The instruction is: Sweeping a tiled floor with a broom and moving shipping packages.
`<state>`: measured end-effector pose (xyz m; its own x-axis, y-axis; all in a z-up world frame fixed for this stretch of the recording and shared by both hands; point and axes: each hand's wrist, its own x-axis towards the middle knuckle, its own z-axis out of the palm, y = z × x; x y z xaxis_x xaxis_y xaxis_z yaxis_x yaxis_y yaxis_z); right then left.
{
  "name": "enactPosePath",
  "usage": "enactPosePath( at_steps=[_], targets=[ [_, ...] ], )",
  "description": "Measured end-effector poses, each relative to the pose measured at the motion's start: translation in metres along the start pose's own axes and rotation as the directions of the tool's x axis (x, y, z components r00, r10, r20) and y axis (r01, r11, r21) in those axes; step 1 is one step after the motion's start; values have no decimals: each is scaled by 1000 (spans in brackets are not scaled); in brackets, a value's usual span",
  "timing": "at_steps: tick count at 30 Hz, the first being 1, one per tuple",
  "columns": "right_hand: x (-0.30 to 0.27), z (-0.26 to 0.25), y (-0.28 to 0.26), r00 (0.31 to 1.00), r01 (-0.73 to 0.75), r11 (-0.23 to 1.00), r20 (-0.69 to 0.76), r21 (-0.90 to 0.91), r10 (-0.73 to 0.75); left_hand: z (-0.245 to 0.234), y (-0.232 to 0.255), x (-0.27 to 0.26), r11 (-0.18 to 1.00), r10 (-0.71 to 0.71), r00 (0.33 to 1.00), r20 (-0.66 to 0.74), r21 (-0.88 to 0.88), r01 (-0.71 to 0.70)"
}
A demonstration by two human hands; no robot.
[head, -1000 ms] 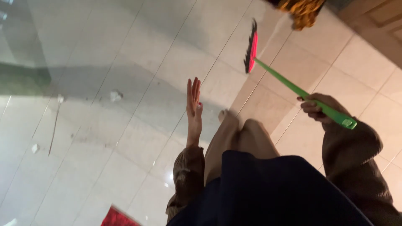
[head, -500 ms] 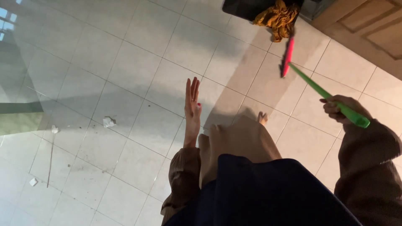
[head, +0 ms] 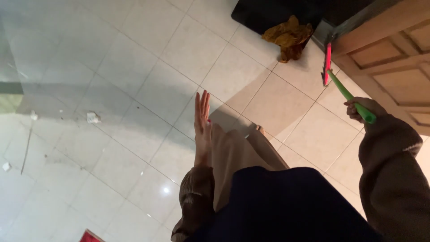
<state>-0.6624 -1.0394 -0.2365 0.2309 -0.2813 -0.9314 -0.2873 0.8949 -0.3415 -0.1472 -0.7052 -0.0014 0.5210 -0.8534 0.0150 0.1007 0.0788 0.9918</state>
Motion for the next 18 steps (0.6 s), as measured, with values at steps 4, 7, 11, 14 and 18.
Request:
enactPosePath(
  at_steps=[4,7,11,14,18],
  targets=[
    [101,-55,9,968,-145,978,183,-153,172,19,-20,-10,1000,-21,999,-41,4,21],
    [134,-20,32,998,-49,977,26,-207,55,21,-27,-14,999,27,997,-75,37,-24],
    [134,91,73,989,-134,930,20,-342,150,17,-17,-21,997,-27,986,-165,68,39],
    [117,168,76,968,-162,934,132,-319,213,17,-18,-24,997,-33,978,-208,55,45],
    [113,233,61,877,-266,921,324,-286,354,11,-24,-30,996,-23,970,-241,75,42]
  ],
)
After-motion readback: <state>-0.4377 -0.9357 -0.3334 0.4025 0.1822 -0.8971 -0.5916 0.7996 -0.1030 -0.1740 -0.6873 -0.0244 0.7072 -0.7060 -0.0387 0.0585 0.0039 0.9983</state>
